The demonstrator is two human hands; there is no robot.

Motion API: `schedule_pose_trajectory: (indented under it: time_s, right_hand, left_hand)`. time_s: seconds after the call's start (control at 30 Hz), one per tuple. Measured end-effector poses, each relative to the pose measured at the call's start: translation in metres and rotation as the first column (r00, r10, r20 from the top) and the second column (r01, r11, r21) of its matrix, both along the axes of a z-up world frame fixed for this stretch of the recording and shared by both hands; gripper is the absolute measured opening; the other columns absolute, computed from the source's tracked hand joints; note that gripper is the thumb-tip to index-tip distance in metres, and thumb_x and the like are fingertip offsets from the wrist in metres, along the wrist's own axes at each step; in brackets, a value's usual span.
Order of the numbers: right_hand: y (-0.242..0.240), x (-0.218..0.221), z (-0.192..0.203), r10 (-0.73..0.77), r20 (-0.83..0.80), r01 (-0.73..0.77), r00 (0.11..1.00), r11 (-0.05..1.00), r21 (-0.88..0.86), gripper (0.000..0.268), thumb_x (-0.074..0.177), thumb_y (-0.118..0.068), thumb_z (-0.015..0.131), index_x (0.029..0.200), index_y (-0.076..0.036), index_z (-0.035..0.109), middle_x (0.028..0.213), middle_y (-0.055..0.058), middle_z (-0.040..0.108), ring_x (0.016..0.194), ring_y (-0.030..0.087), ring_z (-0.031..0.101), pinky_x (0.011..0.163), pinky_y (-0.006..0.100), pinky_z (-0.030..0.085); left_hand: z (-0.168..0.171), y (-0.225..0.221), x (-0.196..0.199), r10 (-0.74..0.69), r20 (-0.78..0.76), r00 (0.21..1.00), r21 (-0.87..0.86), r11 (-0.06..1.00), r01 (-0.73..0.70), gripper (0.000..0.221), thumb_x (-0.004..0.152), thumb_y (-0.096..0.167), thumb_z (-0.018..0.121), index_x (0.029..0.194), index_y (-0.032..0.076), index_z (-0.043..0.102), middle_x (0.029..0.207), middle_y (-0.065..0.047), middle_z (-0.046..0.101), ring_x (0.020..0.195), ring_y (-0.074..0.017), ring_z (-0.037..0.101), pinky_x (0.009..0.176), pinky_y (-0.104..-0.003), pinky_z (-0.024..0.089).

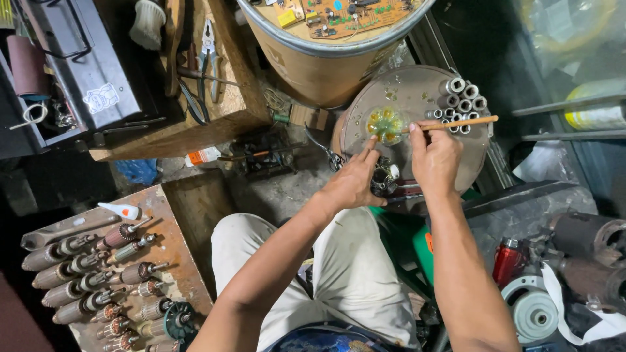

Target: Applying green insulation or grease to a motor stator using a small brush

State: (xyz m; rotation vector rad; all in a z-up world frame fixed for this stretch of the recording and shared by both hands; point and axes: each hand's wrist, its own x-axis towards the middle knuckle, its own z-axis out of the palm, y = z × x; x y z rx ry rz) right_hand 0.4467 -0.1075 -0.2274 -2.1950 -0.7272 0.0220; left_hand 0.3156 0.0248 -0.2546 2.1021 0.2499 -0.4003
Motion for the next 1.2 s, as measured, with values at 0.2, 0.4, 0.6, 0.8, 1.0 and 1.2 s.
schedule_pose_trajectory:
  time_s: [0.2, 0.4, 0.6, 0.8, 1.0, 1.2]
  right_hand:
    - [0.005, -0.003, 0.0, 0.051, 0.092, -0.044, 0.994, 0.997, -0.068, 0.006, 0.101, -0.01, 0.079, 0.096, -0.006, 0.078, 0.075, 0.02, 0.072, 0.077, 0.039, 0.073, 0.06, 0.047, 0.057]
    - [0.011, -0.011, -0.008, -0.118, -0.223, 0.144, 0.968, 0.984, 0.105, 0.011, 0.102, -0.005, 0.069, 0.096, 0.002, 0.075, 0.075, 0.023, 0.072, 0.072, 0.029, 0.076, 0.064, 0.036, 0.063]
    - [-0.009, 0.013, -0.051, -0.288, -0.569, 0.458, 0.77, 0.871, 0.179, 0.017, 0.106, -0.013, 0.06, 0.107, 0.003, 0.065, 0.085, 0.029, 0.071, 0.077, 0.028, 0.079, 0.067, 0.034, 0.069]
    - [-0.024, 0.033, -0.077, -0.362, -0.749, 0.639, 0.554, 0.762, 0.105, 0.024, 0.106, -0.021, 0.059, 0.115, 0.001, 0.059, 0.083, 0.022, 0.069, 0.076, 0.028, 0.081, 0.068, 0.034, 0.073]
    - [-0.04, 0.043, -0.091, -0.317, -0.855, 0.758, 0.41, 0.64, 0.126, 0.023, 0.102, -0.022, 0.067, 0.11, -0.001, 0.06, 0.079, 0.022, 0.067, 0.079, 0.034, 0.082, 0.075, 0.045, 0.073]
    - [-0.059, 0.054, -0.081, -0.237, -0.908, 0.794, 0.346, 0.589, 0.149, 0.023, 0.102, -0.023, 0.07, 0.105, -0.005, 0.057, 0.08, 0.02, 0.071, 0.081, 0.032, 0.084, 0.077, 0.045, 0.074]
  left_hand:
    - [0.004, 0.001, 0.0, -0.01, 0.007, 1.0, 0.012, 1.0, 0.01, 0.105, 0.062, 0.043, 0.093, 0.139, -0.002, 0.039, 0.168, -0.029, 0.016, 0.127, -0.0585, 0.053, 0.118, -0.063, 0.04]
    - [0.001, 0.001, -0.002, 0.004, 0.03, 1.0, 0.008, 1.0, -0.005, 0.105, 0.063, 0.044, 0.093, 0.14, -0.002, 0.039, 0.166, -0.031, 0.021, 0.134, -0.0558, 0.049, 0.121, -0.061, 0.036]
    - [-0.009, -0.003, -0.002, 0.008, 0.03, 1.0, -0.003, 1.0, -0.008, 0.107, 0.06, 0.044, 0.094, 0.14, 0.0, 0.039, 0.167, -0.029, 0.019, 0.135, -0.0554, 0.049, 0.122, -0.062, 0.035]
    - [-0.006, -0.001, -0.001, 0.012, 0.015, 1.0, -0.001, 1.0, -0.012, 0.108, 0.059, 0.045, 0.095, 0.14, -0.001, 0.04, 0.167, -0.029, 0.021, 0.138, -0.0535, 0.047, 0.121, -0.061, 0.034]
    - [-0.012, -0.002, -0.005, 0.059, 0.042, 0.997, -0.049, 0.997, -0.057, 0.109, 0.056, 0.044, 0.095, 0.14, 0.002, 0.04, 0.167, -0.029, 0.022, 0.133, -0.0574, 0.049, 0.119, -0.062, 0.037]
    - [0.013, 0.002, -0.01, 0.149, 0.082, 0.985, -0.088, 0.986, -0.142, 0.102, 0.059, 0.037, 0.094, 0.139, 0.0, 0.042, 0.167, -0.029, 0.021, 0.131, -0.0602, 0.049, 0.116, -0.063, 0.041]
